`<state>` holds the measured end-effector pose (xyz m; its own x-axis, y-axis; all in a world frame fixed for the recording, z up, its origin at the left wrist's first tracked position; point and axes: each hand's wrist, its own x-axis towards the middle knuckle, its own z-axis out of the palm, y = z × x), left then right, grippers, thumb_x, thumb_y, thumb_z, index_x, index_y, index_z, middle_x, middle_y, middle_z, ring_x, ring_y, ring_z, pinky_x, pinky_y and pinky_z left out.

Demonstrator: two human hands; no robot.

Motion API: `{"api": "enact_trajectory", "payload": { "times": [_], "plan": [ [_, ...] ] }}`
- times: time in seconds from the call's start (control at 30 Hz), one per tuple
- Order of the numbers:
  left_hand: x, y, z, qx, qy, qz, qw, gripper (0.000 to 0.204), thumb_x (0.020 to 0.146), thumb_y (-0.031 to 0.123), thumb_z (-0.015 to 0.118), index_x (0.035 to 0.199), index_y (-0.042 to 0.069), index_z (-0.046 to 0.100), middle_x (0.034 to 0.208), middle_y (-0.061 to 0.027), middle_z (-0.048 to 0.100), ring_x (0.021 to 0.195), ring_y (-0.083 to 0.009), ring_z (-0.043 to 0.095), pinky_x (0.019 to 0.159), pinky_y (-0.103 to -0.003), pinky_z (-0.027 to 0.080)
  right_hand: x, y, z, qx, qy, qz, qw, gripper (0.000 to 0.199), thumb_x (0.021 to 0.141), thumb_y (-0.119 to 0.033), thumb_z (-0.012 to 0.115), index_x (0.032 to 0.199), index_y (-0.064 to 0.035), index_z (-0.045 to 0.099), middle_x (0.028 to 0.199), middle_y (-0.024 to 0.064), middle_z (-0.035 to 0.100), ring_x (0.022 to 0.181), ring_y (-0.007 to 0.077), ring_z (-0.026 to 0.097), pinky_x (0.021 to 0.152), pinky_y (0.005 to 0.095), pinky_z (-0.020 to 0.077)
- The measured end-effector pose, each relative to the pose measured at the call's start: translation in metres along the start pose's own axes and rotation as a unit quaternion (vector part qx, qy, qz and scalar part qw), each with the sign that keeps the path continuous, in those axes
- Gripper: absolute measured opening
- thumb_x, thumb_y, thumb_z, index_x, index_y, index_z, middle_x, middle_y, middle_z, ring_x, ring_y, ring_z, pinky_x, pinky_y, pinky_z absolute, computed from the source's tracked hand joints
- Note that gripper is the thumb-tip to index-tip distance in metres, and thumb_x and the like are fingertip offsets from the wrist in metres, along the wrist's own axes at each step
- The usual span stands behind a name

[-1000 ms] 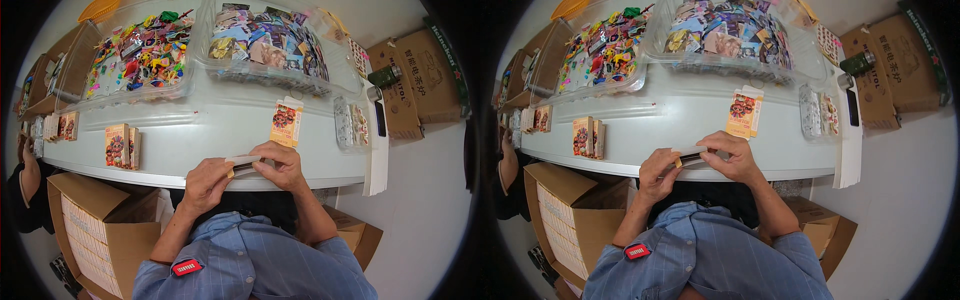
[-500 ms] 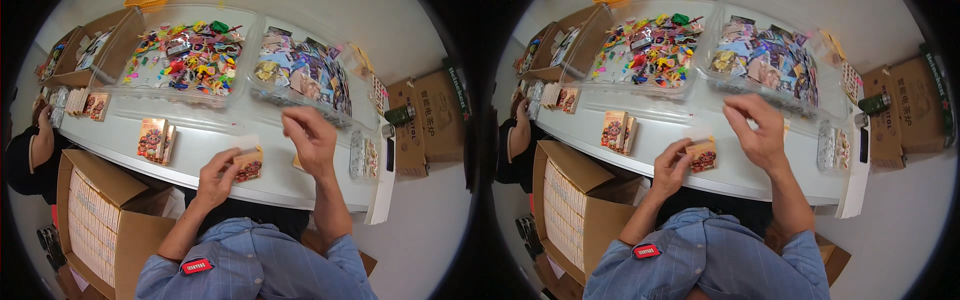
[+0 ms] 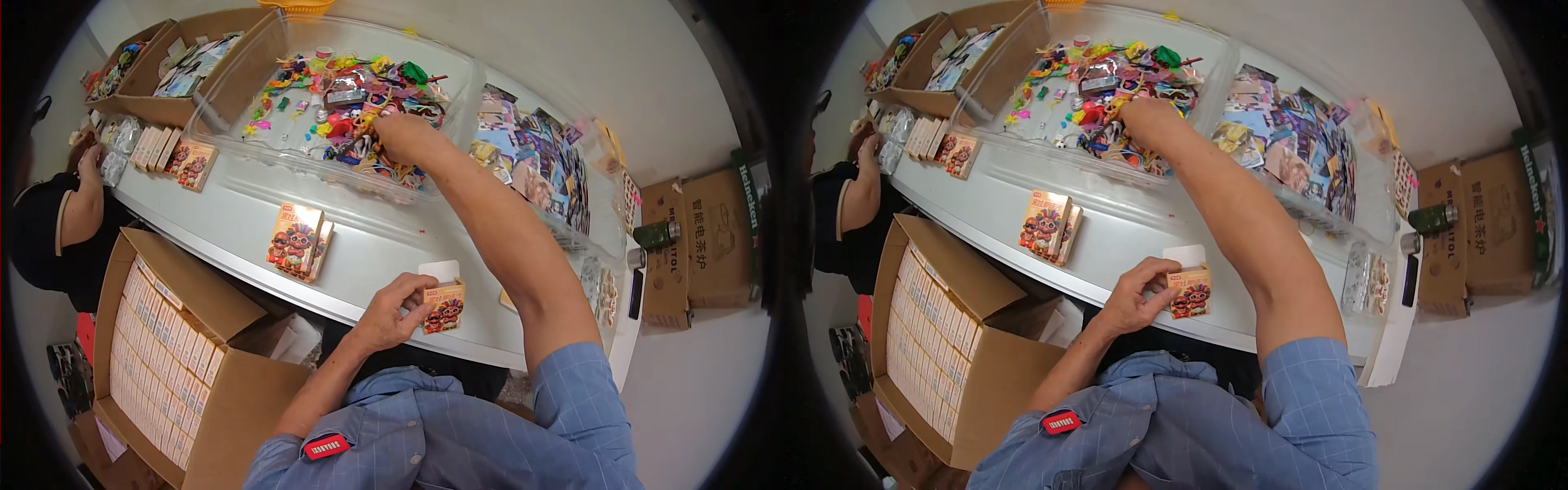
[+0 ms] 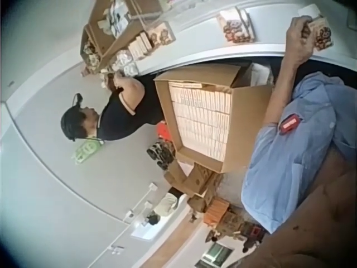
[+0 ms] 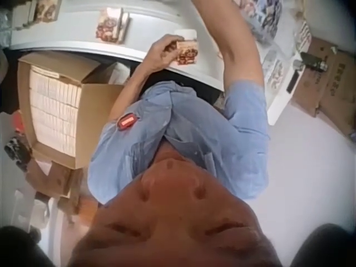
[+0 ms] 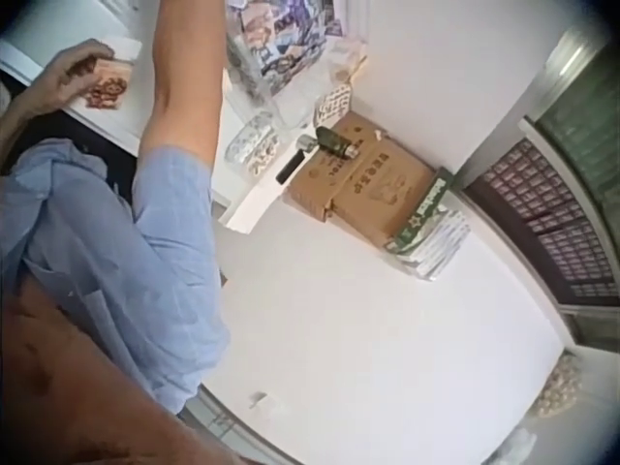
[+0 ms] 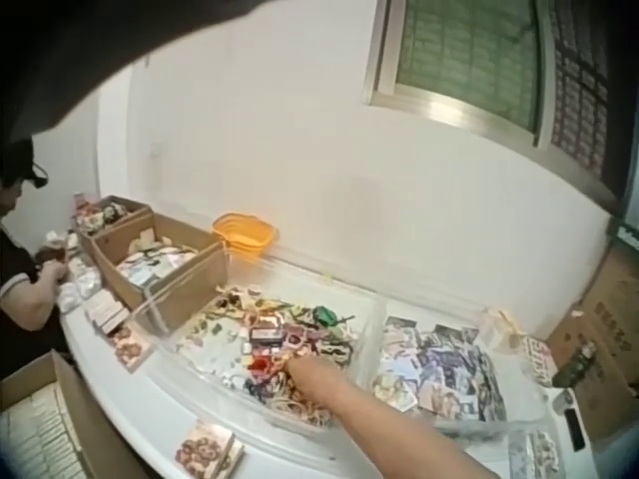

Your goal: Packing small colorful items into cardboard boxes at a workstation.

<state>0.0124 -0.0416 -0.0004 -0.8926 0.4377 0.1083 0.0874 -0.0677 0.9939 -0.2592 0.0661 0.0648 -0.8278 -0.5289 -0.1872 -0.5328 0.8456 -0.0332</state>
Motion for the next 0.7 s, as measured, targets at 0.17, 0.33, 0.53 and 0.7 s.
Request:
{"api": "enact_trajectory", "payload": {
  "times": [0.17, 0.33, 0.53, 0.7],
  "plan": [
    [-0.005, -0.008, 0.0, -0.027, 0.013, -0.03, 0.999, 0.038, 0.091, 0.004, 0.074, 0.126, 0.003, 0.058, 0.099, -0.007, 0.063, 0.082, -0.0123, 0.064, 0.072, -0.026, 0.054, 0.012, 0.006, 0.002, 0.013, -0.031, 0.014, 0.999, 0.02, 0.078, -0.01, 0.072, 0.097, -0.0038, 0.074, 0.096, 0.0223, 0.072, 0.096, 0.0372, 0.071, 0.082, 0.0462, 0.0568],
    [-0.003, -0.006, 0.001, -0.039, 0.016, -0.033, 0.999, 0.038, 0.091, 0.004, 0.075, 0.126, 0.001, 0.058, 0.098, -0.006, 0.064, 0.086, -0.0103, 0.063, 0.076, -0.024, 0.054, -0.002, 0.02, -0.005, 0.089, 0.032, -0.021, 0.995, 0.016, 0.076, -0.011, 0.074, 0.088, -0.0015, 0.073, 0.089, 0.0206, 0.072, 0.084, 0.0364, 0.069, 0.076, 0.046, 0.0541],
    [-0.006, -0.015, 0.004, -0.046, 0.063, 0.001, 0.997, 0.043, 0.089, 0.004, 0.077, 0.128, 0.002, 0.057, 0.095, -0.0071, 0.065, 0.082, -0.0116, 0.065, 0.073, -0.025, 0.055, -0.035, 0.018, -0.043, 0.217, 0.04, -0.036, 0.975, 0.021, 0.081, -0.018, 0.075, 0.093, -0.0006, 0.075, 0.074, 0.0146, 0.068, 0.071, 0.0233, 0.063, 0.065, 0.0395, 0.0482],
    [-0.007, -0.016, 0.006, -0.05, 0.081, -0.008, 0.995, 0.049, 0.088, 0.005, 0.079, 0.131, 0.0, 0.056, 0.095, -0.0082, 0.067, 0.085, -0.0119, 0.066, 0.074, -0.025, 0.056, -0.074, 0.025, -0.05, 0.344, 0.159, -0.045, 0.924, 0.021, 0.09, -0.023, 0.072, 0.094, -0.0029, 0.077, 0.067, 0.0049, 0.065, 0.063, 0.0123, 0.056, 0.059, 0.0333, 0.045]
  ]
}}
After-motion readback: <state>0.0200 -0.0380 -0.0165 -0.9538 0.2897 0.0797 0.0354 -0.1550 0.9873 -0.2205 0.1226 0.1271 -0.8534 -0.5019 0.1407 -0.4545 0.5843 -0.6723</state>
